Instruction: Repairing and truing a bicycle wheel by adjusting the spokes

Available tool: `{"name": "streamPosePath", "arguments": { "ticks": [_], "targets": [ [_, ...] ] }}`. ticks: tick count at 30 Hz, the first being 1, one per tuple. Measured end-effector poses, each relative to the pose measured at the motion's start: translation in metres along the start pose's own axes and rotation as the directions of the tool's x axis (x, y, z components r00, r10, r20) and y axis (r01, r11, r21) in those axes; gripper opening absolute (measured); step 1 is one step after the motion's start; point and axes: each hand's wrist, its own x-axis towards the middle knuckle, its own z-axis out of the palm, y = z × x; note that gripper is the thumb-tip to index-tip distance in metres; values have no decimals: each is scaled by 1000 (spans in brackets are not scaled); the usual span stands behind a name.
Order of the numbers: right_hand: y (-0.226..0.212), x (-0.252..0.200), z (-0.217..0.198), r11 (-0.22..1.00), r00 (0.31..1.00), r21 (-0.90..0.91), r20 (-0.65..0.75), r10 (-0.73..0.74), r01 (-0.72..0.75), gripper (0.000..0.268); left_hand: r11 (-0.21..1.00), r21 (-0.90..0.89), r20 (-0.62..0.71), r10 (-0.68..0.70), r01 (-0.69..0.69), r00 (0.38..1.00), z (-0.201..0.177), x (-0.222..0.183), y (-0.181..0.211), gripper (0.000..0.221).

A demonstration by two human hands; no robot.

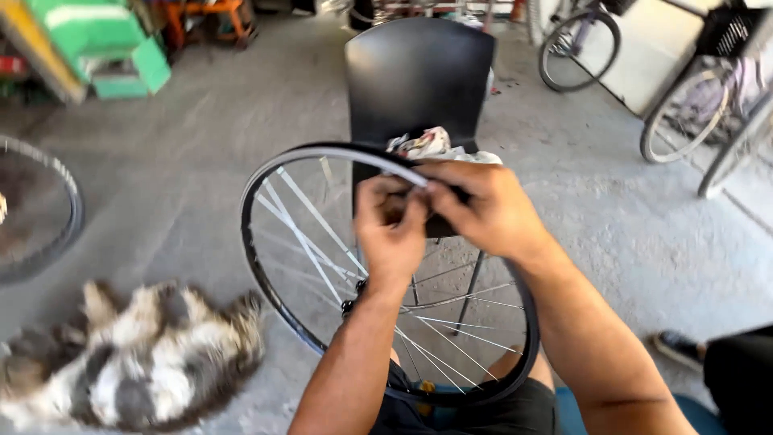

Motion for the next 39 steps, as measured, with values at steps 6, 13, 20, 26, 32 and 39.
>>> {"name": "streamPosePath", "arguments": {
  "ticks": [6, 13, 20, 26, 32, 39],
  "targets": [
    [20, -7, 2, 994, 994, 5, -8, 111, -111, 23, 986, -159, 91, -33, 48, 995, 1, 2, 1, 12],
    [18, 1, 6, 993, 992, -10, 30, 121, -121, 25, 995, -17, 25, -93, 94, 995, -11, -2, 19, 18],
    [13, 6, 12, 987, 987, -38, 22, 158, -157, 25, 993, 87, -33, -83, 85, 996, -3, 10, 17, 9],
    [13, 3, 10, 979, 981, -60, -3, 196, -196, 28, 977, 197, 105, -108, 86, 989, -6, 17, 25, 12],
    [36, -14, -25, 962, 969, -129, 17, 245, -241, 44, 910, 272, 391, -402, 314, 828, 19, 23, 30, 19],
    [90, -95, -99, 525, 543, -311, 34, 839, -792, 28, 894, 444, 573, -238, -53, 784, -28, 101, 43, 55]
  ]
}}
